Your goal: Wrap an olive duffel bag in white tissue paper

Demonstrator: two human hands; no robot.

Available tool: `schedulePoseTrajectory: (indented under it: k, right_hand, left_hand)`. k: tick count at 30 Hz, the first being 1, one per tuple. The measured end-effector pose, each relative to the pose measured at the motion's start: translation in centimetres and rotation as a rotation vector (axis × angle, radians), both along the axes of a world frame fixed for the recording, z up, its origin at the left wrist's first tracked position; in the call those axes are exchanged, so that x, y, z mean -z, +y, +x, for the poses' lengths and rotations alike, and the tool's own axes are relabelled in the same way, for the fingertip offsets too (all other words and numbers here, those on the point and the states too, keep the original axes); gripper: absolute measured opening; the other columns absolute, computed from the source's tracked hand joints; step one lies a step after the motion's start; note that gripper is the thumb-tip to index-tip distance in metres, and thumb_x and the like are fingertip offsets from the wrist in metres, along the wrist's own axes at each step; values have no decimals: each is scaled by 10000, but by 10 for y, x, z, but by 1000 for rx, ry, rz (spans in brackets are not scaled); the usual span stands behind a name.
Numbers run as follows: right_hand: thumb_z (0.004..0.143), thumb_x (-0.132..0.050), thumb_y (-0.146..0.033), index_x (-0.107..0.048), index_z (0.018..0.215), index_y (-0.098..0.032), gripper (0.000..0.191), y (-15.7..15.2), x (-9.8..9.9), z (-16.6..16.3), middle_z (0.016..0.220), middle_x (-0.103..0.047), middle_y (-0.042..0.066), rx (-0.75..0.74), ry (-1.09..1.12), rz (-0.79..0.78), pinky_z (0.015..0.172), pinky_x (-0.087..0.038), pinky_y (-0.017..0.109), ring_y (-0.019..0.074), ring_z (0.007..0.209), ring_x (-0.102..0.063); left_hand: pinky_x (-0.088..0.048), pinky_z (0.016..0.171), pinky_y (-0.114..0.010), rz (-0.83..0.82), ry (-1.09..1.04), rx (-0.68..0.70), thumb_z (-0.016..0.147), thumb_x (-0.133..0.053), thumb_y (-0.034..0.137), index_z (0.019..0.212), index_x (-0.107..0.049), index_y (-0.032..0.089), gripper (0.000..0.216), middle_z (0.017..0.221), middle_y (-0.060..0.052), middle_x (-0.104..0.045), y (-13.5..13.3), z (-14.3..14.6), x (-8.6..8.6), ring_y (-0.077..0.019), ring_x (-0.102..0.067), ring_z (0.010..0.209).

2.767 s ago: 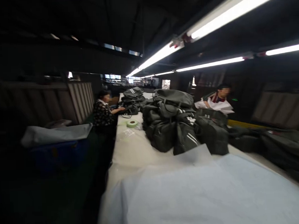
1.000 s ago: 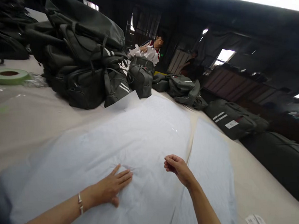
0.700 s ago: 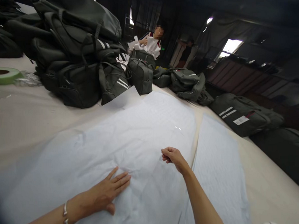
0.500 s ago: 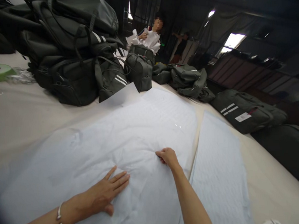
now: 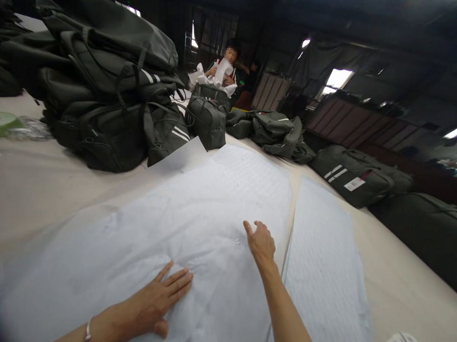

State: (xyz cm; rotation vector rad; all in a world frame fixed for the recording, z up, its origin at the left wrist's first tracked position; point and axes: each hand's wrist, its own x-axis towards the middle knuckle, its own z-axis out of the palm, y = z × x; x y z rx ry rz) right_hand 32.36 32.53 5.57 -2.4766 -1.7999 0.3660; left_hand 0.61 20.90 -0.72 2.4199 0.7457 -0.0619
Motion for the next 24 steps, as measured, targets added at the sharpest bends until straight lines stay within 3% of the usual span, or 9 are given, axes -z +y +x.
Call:
schedulePoseTrajectory:
  k: [2, 3, 5, 7, 11, 14, 19, 21, 24]
  right_hand:
    - [994, -292, -553, -296, 1527, -143, 672, -13, 17, -16, 1587, -301, 152, -89, -48, 129, 1117, -334, 457, 274, 1475, -258]
    - [986, -340, -552, -271, 1536, -127, 699, -20, 30, -25, 1606, -246, 143, -206, -84, 206, 1170, -246, 493, 283, 1504, -157]
    - [980, -352, -578, -290, 1532, -143, 705, -29, 56, -38, 1608, -236, 112, -374, -60, 232, 1210, -148, 516, 279, 1508, -133]
    - [979, -343, -595, -284, 1532, -147, 714, -32, 72, -44, 1610, -216, 93, -398, -9, 192, 1222, -98, 535, 281, 1507, -128]
    - [1002, -260, -582, -220, 1542, -127, 707, -34, 56, -44, 1616, -165, 97, -326, 99, 131, 1216, -133, 563, 279, 1506, -104]
    - [1002, -260, -587, -149, 1558, -176, 700, -51, 42, -49, 1627, -115, 69, -392, 135, 266, 1221, -127, 568, 268, 1510, -55]
    - [960, -399, -616, -176, 1552, -284, 714, -82, 74, -57, 1615, -182, 20, -543, 189, 328, 1225, -140, 571, 279, 1502, -140]
    - [961, -385, -621, -202, 1548, -265, 711, -82, 87, -56, 1611, -191, 30, -524, 170, 298, 1224, -135, 576, 286, 1498, -156]
    - [975, -330, -620, -218, 1546, -230, 701, -66, 89, -49, 1616, -182, 39, -531, 106, 255, 1227, -113, 563, 274, 1504, -134]
  left_hand:
    - [-7, 1158, -696, 0, 8, 9, 878, -624, 591, 1565, -187, 194, 905, 1588, -201, -233, 0, -2, 8, -380, -180, 1482]
    - [-8, 1165, -683, 11, 10, 9, 870, -624, 607, 1567, -178, 206, 920, 1590, -194, -238, 1, -3, 13, -378, -184, 1482]
    - [-25, 1182, -650, 54, -7, 7, 850, -636, 625, 1570, -161, 236, 946, 1591, -175, -261, 3, -5, 22, -368, -203, 1479]
    - [-49, 1197, -616, 101, -28, 3, 842, -646, 624, 1569, -157, 264, 947, 1591, -152, -286, 5, -6, 27, -354, -230, 1474]
    - [-100, 1205, -591, 161, -14, -6, 825, -661, 633, 1560, -177, 314, 937, 1595, -119, -292, 7, -9, 21, -346, -270, 1462]
    - [-97, 1191, -629, 240, -4, -65, 801, -661, 670, 1552, -172, 368, 946, 1607, -101, -257, 5, -15, 16, -361, -249, 1468]
    - [-53, 1168, -679, 272, 132, -213, 746, -700, 681, 1549, -174, 358, 1013, 1613, -122, -205, 3, -26, 13, -407, -181, 1474]
    - [-40, 1150, -705, 198, 197, -232, 746, -682, 706, 1547, -183, 341, 1012, 1611, -137, -187, 5, -25, 5, -416, -154, 1476]
    - [-41, 1126, -732, 99, 240, -234, 772, -627, 741, 1549, -181, 299, 1000, 1609, -164, -140, 17, -14, -11, -408, -103, 1485]
